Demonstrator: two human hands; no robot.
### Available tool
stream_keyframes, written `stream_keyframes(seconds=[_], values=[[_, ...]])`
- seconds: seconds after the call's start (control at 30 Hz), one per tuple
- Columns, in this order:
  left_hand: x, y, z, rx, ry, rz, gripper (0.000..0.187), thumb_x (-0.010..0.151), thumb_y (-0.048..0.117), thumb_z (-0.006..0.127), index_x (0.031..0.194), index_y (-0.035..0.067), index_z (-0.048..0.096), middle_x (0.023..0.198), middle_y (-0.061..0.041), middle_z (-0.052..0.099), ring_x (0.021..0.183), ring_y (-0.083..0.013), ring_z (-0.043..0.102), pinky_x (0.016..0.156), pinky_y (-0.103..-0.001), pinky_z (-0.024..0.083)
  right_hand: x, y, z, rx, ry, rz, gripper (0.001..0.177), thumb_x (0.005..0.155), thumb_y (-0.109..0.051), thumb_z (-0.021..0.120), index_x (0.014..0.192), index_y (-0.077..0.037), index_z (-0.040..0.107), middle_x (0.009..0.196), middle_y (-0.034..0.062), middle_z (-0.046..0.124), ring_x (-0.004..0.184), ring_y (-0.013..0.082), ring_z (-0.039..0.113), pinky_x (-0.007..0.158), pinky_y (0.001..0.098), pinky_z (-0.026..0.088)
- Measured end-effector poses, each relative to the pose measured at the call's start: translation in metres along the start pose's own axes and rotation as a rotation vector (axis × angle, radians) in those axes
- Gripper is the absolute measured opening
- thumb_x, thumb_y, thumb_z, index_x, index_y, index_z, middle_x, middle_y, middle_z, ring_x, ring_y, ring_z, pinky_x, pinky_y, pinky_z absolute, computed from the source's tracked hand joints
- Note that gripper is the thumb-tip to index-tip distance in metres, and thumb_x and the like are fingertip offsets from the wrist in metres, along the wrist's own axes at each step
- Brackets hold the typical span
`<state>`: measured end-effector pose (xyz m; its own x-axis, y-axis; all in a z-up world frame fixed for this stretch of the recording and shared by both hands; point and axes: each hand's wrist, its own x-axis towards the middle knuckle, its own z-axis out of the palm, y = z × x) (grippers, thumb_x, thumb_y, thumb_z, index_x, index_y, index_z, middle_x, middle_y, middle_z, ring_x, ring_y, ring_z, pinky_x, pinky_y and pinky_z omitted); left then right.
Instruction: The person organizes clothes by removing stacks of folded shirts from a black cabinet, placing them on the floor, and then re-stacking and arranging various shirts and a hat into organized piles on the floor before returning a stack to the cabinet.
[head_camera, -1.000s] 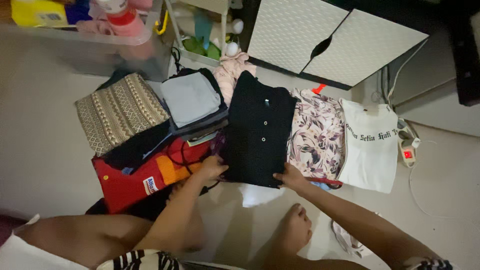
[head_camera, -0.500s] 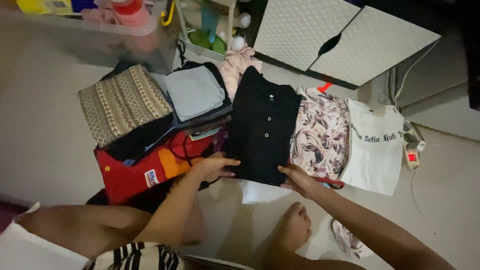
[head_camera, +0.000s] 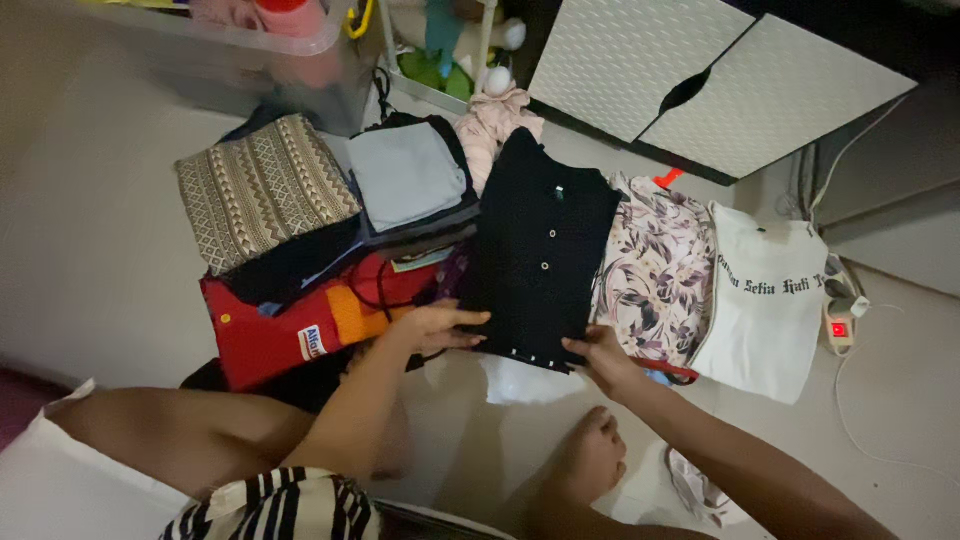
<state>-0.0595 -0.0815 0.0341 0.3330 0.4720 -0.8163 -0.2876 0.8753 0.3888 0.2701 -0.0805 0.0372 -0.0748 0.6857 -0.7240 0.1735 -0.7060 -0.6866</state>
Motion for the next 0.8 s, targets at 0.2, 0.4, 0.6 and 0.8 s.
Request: stream_keyframes(seconds=[0.2,0.4,0.6,0.8], values=[[0.005,0.004,-0.007,0.401,0.061,-0.118,0.114,0.087,0.024,0.080,0.161,-0.003,-0.003,0.147,-0.033,0.052,0.107,-0.0286,0.072,0.090,-0.035,0.058,0.020,0.020,-0.004,-0.136,0.015,-0.020,0.060,0.085,-0.006,0.075,0.134,0.003,0.043,0.115,0.0157,0.064,0.097,0.0228,0.066,0.081,0.0384,0.059],[0.024,-0.014,-0.009,0.642,0.162,0.078,0.090,0.088,0.025,0.073,0.157,-0.006,0.024,0.136,-0.027,0.059,0.104,-0.0332,0.071,0.090,-0.046,0.059,0.026,0.023,0.004,-0.358,0.087,-0.035,0.066,0.083,-0.009,0.077,0.135,0.003,0.040,0.110,0.0168,0.063,0.089,0.0240,0.063,0.071,0.0365,0.054],[0.059,-0.013,-0.029,0.975,0.319,0.283,0.094,0.086,0.051,0.076,0.153,-0.004,0.038,0.155,-0.025,0.044,0.139,-0.0363,0.049,0.113,-0.043,0.042,0.011,0.007,-0.003,-0.305,0.045,0.006,0.064,0.085,-0.014,0.075,0.137,-0.001,0.041,0.109,0.0147,0.061,0.087,0.0234,0.062,0.072,0.0373,0.055],[0.093,0.000,0.001,0.664,0.332,0.394,0.091,0.091,0.047,0.066,0.158,-0.002,0.028,0.162,-0.023,0.037,0.148,-0.0350,0.039,0.120,-0.041,0.034,0.030,-0.030,0.006,0.134,-0.033,-0.104,0.055,0.090,-0.013,0.072,0.135,0.004,0.045,0.124,0.0191,0.062,0.110,0.0284,0.065,0.089,0.0393,0.058]])
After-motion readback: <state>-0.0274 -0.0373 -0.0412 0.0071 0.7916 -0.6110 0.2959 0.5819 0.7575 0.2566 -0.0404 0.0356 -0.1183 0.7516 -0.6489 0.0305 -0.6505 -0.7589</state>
